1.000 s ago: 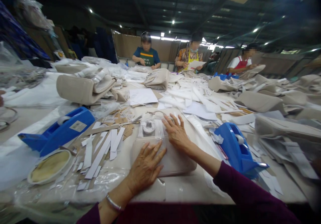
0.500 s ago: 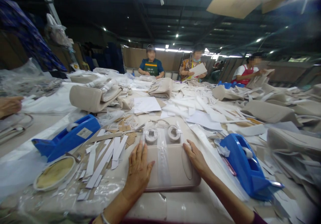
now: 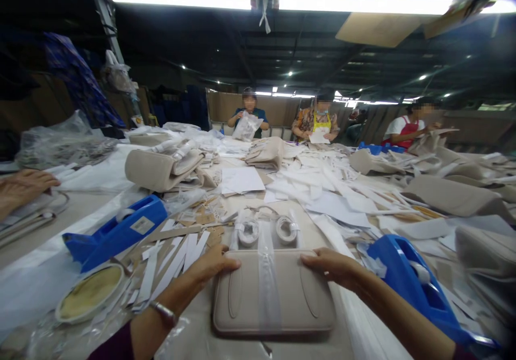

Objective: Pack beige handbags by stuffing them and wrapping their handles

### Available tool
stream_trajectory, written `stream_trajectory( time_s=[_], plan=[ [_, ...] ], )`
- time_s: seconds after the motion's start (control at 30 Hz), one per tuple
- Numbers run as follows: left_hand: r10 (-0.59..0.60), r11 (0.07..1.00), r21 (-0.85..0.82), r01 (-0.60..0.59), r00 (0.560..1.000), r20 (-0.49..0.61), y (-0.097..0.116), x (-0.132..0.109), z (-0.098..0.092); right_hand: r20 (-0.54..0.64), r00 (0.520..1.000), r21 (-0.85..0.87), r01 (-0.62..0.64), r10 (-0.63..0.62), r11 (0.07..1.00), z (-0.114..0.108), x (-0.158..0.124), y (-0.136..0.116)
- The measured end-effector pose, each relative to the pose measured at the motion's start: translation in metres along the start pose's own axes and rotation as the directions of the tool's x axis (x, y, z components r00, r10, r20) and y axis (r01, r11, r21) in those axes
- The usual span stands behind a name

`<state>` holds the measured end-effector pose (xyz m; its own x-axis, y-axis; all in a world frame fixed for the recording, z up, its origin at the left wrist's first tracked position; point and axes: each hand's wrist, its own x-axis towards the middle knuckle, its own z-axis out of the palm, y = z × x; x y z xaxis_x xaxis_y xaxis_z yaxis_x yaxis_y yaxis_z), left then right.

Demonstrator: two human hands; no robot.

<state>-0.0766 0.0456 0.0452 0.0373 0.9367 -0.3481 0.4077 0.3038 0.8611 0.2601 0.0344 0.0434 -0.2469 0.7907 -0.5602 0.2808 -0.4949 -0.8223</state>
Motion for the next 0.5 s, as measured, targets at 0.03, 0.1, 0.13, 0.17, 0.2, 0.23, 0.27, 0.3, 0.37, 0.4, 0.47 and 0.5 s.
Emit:
stream_trajectory(
  time_s=[0.03, 0.1, 0.13, 0.17, 0.2, 0.23, 0.27, 0.3, 0.37, 0.4, 0.47, 0.5],
  plan=[
    [-0.022, 1.0, 0.014, 0.022, 1.0, 0.018, 0.003, 0.002, -0.001, 0.014, 1.0, 0.004, -0.023, 0.023, 1.0, -0.004, 0.003, 0.0],
    [-0.065, 0.996, 0.066, 0.061, 0.997, 0.05, 0.008, 0.006, -0.002, 0.023, 0.999, 0.004, -0.05, 0.05, 0.999, -0.009, 0.01, 0.0],
    [-0.073, 0.993, 0.097, 0.067, 0.995, 0.062, 0.009, 0.007, -0.003, 0.018, 0.998, 0.002, -0.054, 0.054, 0.999, -0.01, 0.012, 0.001],
    [-0.08, 0.989, 0.128, 0.07, 0.994, 0.072, 0.01, 0.009, -0.002, 0.015, 0.998, 0.0, -0.053, 0.053, 0.999, -0.011, 0.014, 0.001],
    [-0.086, 0.985, 0.156, 0.073, 0.993, 0.078, 0.011, 0.01, -0.002, 0.02, 0.999, -0.001, -0.048, 0.048, 0.999, -0.01, 0.016, 0.001],
    [-0.091, 0.981, 0.177, 0.076, 0.993, 0.08, 0.01, 0.011, -0.002, 0.031, 0.999, 0.001, -0.041, 0.041, 0.999, -0.009, 0.016, 0.001],
    [-0.095, 0.979, 0.188, 0.079, 0.992, 0.079, 0.009, 0.013, -0.001, 0.047, 0.998, 0.009, -0.032, 0.031, 0.999, -0.008, 0.016, 0.0],
    [-0.093, 0.98, 0.185, 0.078, 0.993, 0.077, 0.008, 0.014, -0.001, 0.067, 0.998, 0.027, -0.023, 0.021, 0.999, -0.006, 0.015, 0.0],
    [-0.083, 0.985, 0.154, 0.071, 0.994, 0.073, 0.004, 0.015, 0.0, 0.117, 0.993, 0.079, -0.004, -0.006, 0.997, -0.002, 0.012, 0.001],
    [-0.077, 0.988, 0.136, 0.066, 0.994, 0.077, 0.002, 0.015, 0.001, 0.146, 0.989, 0.106, 0.009, -0.024, 0.994, 0.0, 0.01, 0.001],
    [-0.072, 0.992, 0.107, 0.063, 0.994, 0.081, 0.0, 0.013, 0.001, 0.185, 0.981, 0.144, 0.032, -0.058, 0.989, 0.003, 0.005, 0.003],
    [-0.073, 0.993, 0.097, 0.065, 0.994, 0.081, -0.001, 0.012, 0.002, 0.188, 0.979, 0.155, 0.044, -0.074, 0.987, 0.005, 0.003, 0.004]
  ],
)
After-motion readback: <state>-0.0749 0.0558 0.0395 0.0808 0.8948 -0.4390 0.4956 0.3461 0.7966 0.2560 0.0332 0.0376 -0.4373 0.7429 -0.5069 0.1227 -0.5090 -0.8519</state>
